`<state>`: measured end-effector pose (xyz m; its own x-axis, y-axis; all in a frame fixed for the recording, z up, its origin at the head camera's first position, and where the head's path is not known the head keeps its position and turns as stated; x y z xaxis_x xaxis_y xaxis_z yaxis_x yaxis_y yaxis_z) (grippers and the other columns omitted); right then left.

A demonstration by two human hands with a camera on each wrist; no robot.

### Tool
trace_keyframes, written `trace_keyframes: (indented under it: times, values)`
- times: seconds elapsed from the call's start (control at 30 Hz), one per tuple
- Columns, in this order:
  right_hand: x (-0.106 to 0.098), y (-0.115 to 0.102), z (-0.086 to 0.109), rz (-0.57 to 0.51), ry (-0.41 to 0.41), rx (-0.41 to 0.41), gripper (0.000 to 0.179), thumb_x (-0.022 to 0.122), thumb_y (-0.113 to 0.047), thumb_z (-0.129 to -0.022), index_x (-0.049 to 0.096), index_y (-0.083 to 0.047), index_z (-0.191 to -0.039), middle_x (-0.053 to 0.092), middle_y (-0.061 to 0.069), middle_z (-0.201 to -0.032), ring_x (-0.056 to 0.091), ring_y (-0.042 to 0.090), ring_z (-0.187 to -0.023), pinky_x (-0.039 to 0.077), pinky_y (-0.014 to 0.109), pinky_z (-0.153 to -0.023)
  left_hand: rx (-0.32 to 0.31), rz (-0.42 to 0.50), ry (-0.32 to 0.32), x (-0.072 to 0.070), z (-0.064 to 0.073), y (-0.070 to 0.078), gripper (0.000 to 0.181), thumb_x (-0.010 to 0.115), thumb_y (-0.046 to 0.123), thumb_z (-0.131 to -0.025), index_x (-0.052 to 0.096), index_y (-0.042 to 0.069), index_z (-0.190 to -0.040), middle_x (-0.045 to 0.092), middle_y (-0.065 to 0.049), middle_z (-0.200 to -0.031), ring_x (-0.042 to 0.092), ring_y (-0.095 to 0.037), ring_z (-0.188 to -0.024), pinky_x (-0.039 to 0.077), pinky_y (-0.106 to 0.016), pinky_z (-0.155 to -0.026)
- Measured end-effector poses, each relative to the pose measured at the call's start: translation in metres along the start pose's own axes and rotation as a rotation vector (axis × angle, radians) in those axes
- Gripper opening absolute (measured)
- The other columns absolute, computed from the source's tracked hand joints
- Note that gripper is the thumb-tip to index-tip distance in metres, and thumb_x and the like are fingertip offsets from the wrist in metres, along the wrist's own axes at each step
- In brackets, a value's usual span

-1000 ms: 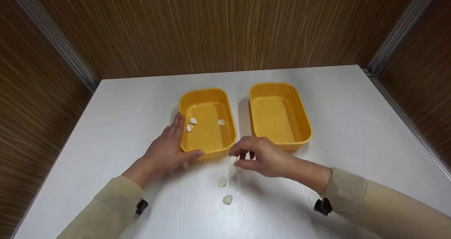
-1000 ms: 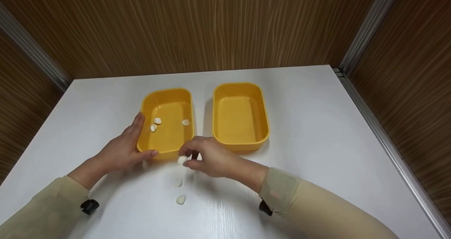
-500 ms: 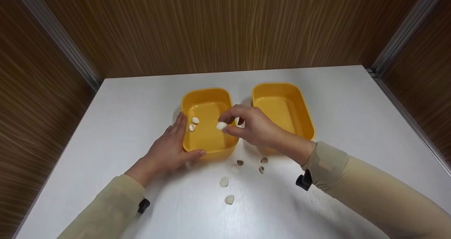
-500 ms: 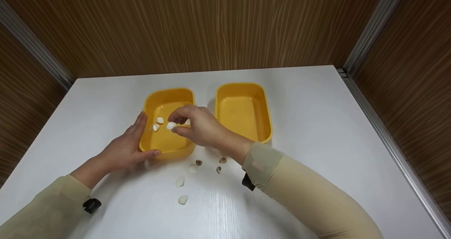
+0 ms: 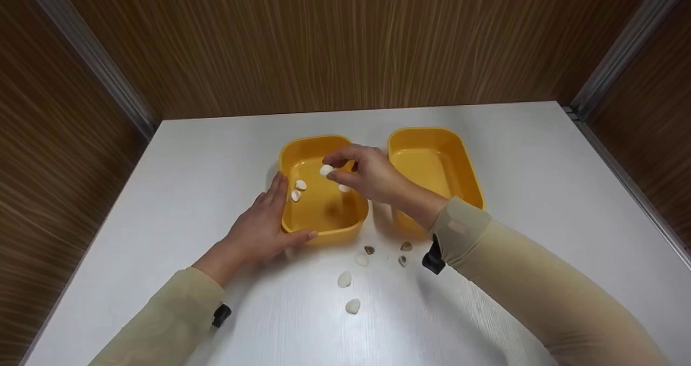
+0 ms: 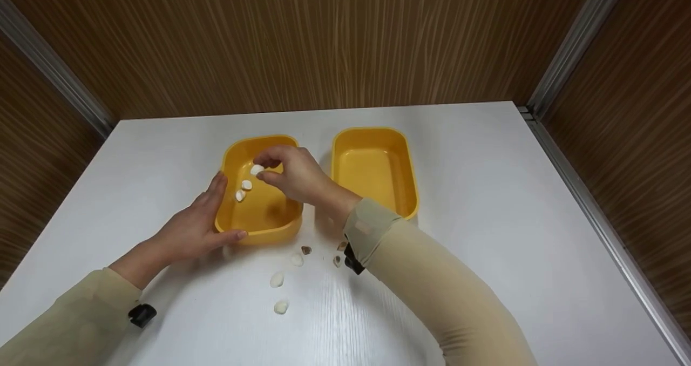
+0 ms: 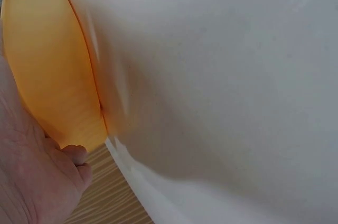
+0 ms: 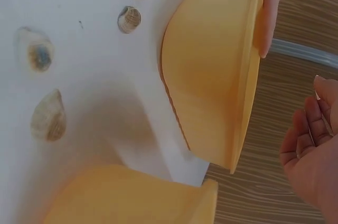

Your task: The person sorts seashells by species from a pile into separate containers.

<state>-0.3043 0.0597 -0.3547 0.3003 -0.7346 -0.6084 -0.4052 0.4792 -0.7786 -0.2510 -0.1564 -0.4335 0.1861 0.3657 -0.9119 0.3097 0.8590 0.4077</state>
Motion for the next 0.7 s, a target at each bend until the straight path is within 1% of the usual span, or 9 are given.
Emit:
trace_keyframes:
  times: [0.17, 0.33, 0.5, 0.7]
  values:
    - [0.008, 0.011, -0.009, -0.002, 0.003, 0.080, 0.028, 0.075, -0.021, -0.102, 0.075, -0.013, -0.128, 0.070, -0.001, -0.122, 0.060, 0.018, -0.110, 0.055, 0.032, -0.094, -0.014, -0.002, -0.013, 0.000, -0.001, 0.000, 0.128, 0.060, 0.081, -0.090, -0.009, 0.007, -0.169, -0.008, -0.010, -0.178, 0.012, -0.034, -0.162, 0.012, -0.048, -0.131]
    - [0.016, 0.019, -0.016, -0.007, -0.008, 0.133, 0.027, 0.074, -0.022, -0.103, 0.074, -0.015, -0.129, 0.068, -0.001, -0.122, 0.060, 0.020, -0.110, 0.056, 0.031, -0.090, -0.021, -0.002, -0.021, 0.000, 0.000, 0.001, 0.128, 0.058, 0.082, -0.091, -0.010, 0.008, -0.169, -0.009, -0.009, -0.178, 0.011, -0.033, -0.162, 0.013, -0.047, -0.131]
    - [0.018, 0.023, -0.023, -0.035, 0.004, 0.140, 0.028, 0.074, -0.021, -0.103, 0.073, -0.012, -0.129, 0.069, 0.001, -0.123, 0.061, 0.023, -0.111, 0.057, 0.032, -0.088, -0.015, -0.009, -0.022, 0.000, 0.000, 0.001, 0.128, 0.057, 0.083, -0.090, -0.009, 0.006, -0.169, -0.009, -0.011, -0.177, 0.012, -0.035, -0.162, 0.013, -0.049, -0.130]
    - [0.014, 0.022, -0.026, -0.050, 0.035, 0.121, 0.032, 0.072, -0.019, -0.104, 0.071, -0.007, -0.133, 0.070, 0.005, -0.129, 0.060, 0.028, -0.124, 0.055, 0.035, -0.096, -0.003, -0.007, -0.012, -0.001, -0.002, 0.001, 0.130, 0.058, 0.084, -0.089, -0.008, 0.005, -0.169, -0.007, -0.013, -0.177, 0.013, -0.035, -0.162, 0.013, -0.049, -0.130]
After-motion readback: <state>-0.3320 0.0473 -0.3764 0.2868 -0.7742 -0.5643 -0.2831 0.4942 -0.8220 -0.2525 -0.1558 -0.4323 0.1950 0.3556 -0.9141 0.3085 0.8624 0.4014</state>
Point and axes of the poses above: each hand's wrist, its own z-axis away from the middle knuckle, its own x-axis out of the palm, y = z × x, the point moved 6 cm from there along -z, towards the middle knuckle
